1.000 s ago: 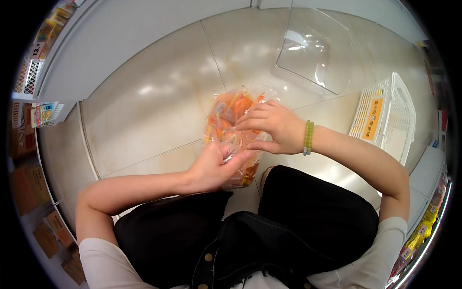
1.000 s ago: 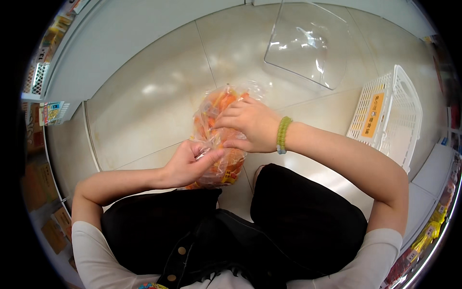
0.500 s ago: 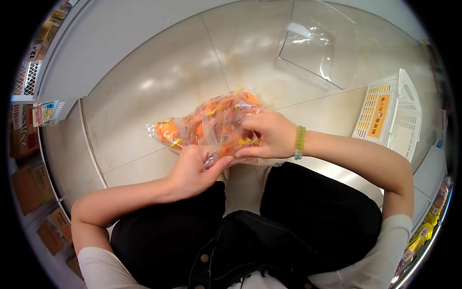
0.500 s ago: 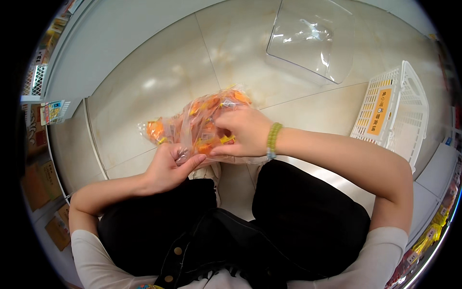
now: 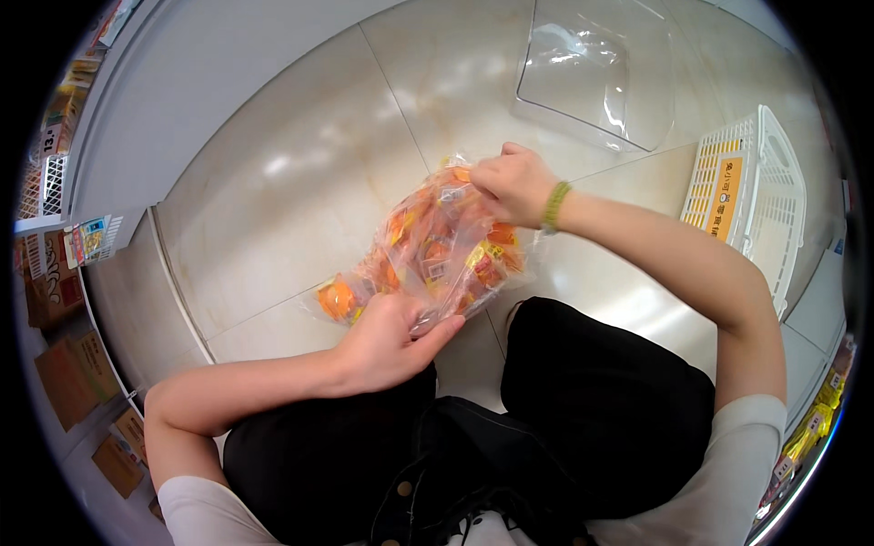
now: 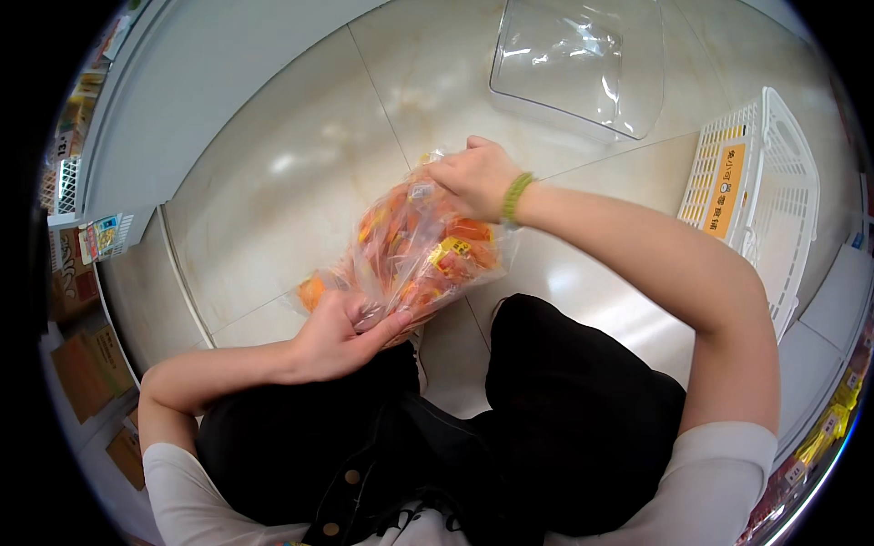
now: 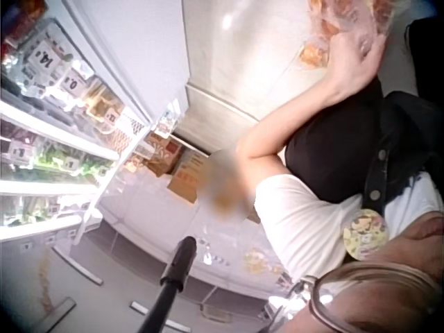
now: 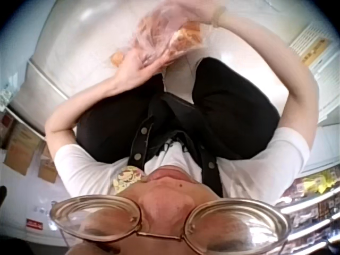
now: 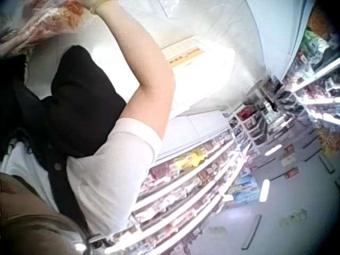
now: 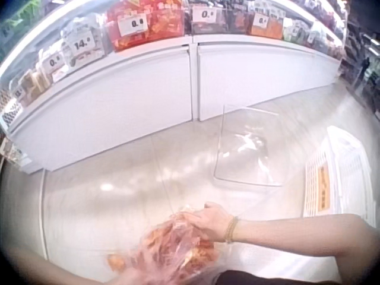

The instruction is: The person sits on the floor and unpacks small, individually wrapped orange snacks from a large plastic bag. They place the snacks one by one into a clear plastic tray, arranging them in neat rows.

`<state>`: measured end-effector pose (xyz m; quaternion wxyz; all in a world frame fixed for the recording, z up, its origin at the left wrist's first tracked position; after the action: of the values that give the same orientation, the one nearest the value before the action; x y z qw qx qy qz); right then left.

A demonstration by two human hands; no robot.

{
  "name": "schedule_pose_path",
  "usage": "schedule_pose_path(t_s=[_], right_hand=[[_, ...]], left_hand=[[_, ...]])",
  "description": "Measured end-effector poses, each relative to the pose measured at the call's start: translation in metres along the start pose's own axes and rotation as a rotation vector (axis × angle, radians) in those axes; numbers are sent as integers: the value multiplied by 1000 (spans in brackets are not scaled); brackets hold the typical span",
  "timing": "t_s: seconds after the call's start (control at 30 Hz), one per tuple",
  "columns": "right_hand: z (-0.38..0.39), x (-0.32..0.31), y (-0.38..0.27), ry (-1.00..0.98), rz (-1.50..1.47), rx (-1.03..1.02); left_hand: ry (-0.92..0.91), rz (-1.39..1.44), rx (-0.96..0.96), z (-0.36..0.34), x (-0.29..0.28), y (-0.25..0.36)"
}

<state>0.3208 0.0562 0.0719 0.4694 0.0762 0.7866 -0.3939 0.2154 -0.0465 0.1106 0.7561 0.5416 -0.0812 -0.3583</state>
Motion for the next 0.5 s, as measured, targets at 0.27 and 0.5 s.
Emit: schedule_pose_path(t_s=[0.27, 0.5], right_hand=[[65, 18, -32, -420, -143, 159], [61, 45, -76, -670, -37, 131]], left_hand=[[110, -178, -134, 27, -64, -31], [150, -126, -210, 4, -69, -74]])
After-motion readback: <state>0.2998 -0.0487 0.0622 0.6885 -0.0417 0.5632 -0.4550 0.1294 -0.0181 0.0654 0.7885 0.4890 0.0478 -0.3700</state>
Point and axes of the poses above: each hand's wrist, its own z-axis away from the middle knuckle, its own x-axis out of the palm, y = z × x, the point moved 10 cm from there along -z, towards the middle knuckle, and after that the axes turned 6 degrees about x, right-handed, at the moved point
